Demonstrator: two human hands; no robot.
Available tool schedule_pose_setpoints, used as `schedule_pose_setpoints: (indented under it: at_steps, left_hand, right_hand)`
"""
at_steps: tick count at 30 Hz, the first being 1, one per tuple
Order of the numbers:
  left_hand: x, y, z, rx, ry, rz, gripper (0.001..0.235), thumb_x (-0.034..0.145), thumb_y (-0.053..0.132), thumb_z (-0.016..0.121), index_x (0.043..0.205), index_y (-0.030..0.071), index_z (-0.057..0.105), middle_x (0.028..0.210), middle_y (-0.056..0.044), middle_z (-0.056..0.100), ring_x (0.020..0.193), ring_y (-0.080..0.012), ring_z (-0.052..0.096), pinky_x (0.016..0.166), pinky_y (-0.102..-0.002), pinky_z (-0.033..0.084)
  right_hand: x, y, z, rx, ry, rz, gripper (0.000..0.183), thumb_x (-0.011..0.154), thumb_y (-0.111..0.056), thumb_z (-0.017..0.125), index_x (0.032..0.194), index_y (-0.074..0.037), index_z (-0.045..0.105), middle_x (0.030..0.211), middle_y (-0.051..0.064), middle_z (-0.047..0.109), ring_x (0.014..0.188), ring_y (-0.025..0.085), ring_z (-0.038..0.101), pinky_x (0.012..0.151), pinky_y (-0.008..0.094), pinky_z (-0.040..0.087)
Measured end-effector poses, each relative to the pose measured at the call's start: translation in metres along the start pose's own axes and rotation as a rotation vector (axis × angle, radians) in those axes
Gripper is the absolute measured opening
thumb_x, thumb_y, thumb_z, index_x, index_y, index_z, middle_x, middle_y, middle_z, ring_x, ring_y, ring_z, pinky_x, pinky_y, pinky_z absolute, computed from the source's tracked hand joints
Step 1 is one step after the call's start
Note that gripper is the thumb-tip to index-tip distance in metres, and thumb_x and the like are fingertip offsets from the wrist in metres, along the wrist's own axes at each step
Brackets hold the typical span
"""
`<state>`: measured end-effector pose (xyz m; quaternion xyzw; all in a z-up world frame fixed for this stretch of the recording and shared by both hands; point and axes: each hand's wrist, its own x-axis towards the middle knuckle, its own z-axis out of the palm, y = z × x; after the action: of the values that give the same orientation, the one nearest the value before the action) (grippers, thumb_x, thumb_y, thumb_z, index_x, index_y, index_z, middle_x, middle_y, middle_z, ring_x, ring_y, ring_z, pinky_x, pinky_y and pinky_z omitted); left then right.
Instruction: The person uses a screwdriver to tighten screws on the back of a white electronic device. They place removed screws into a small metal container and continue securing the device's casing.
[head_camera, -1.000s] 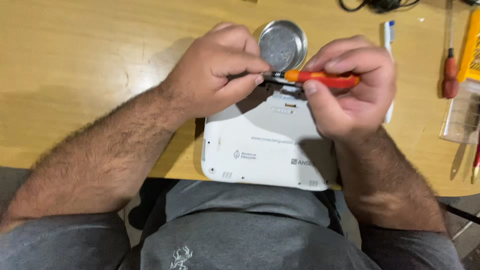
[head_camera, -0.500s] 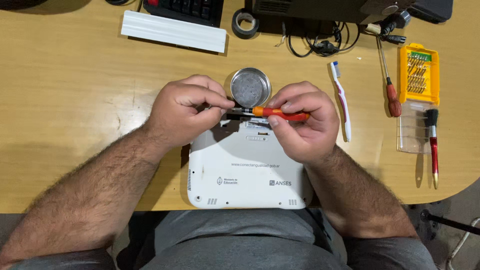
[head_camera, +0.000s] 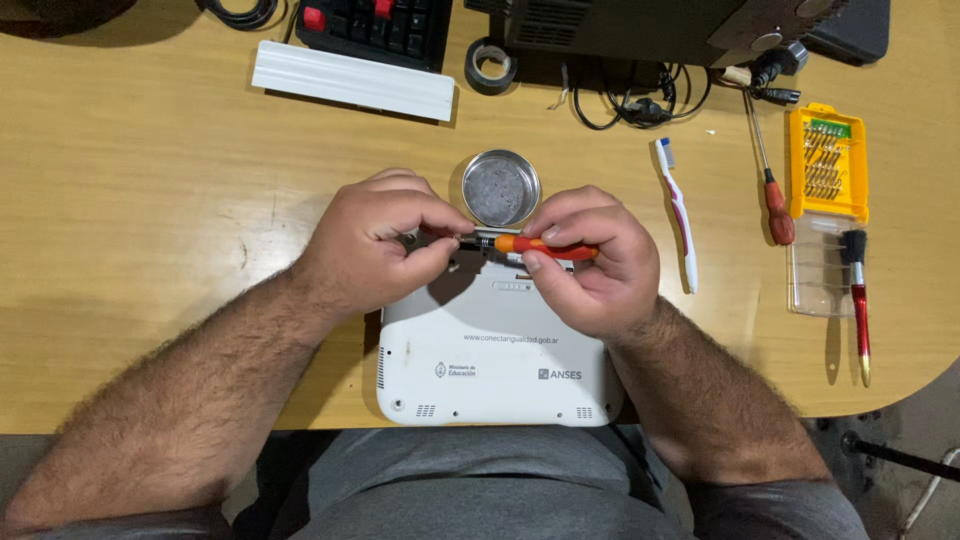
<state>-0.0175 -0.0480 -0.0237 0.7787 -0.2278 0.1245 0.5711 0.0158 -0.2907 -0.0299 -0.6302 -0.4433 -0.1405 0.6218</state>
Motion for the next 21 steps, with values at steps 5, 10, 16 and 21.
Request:
schedule_pose_setpoints:
  at_steps: [5,10,16,21]
  left_hand:
    - [-0.001,-0.001,0.002,0.031,-0.008,0.007,0.019,0.082,-0.002,0.075,0.095,0.012,0.078,0.076,-0.005,0.071,0.076,-0.0244,0.067,0.073,-0.035,0.055]
    - [-0.002,-0.002,0.002,0.038,-0.01,0.03,0.019,0.085,-0.001,0.075,0.1,0.01,0.078,0.079,-0.007,0.073,0.079,-0.0279,0.069,0.076,-0.039,0.056]
    - [-0.003,0.002,0.002,0.021,-0.028,0.021,0.022,0.087,-0.001,0.073,0.104,0.012,0.077,0.082,-0.006,0.073,0.082,-0.0289,0.07,0.079,-0.04,0.056]
    - [-0.004,0.002,0.002,-0.015,-0.023,0.055,0.028,0.087,-0.002,0.073,0.111,0.011,0.076,0.085,-0.004,0.074,0.085,-0.027,0.071,0.083,-0.04,0.056]
  right_hand:
    - [0.0,-0.002,0.001,0.046,0.012,0.035,0.028,0.09,0.006,0.074,0.105,-0.003,0.052,0.095,0.02,0.066,0.085,0.027,0.067,0.073,0.036,0.056]
    - [0.0,-0.005,0.003,0.043,0.02,0.076,0.042,0.089,0.007,0.075,0.113,-0.004,0.042,0.097,0.022,0.067,0.087,0.026,0.067,0.076,0.034,0.056]
    - [0.005,-0.011,0.004,0.107,0.051,0.092,0.044,0.095,0.004,0.071,0.118,-0.006,0.034,0.102,0.025,0.069,0.095,0.03,0.07,0.082,0.034,0.059]
    - [0.003,-0.007,0.0,0.033,0.057,-0.01,0.035,0.102,-0.008,0.061,0.121,-0.004,0.032,0.096,0.029,0.067,0.085,0.031,0.067,0.077,0.036,0.057]
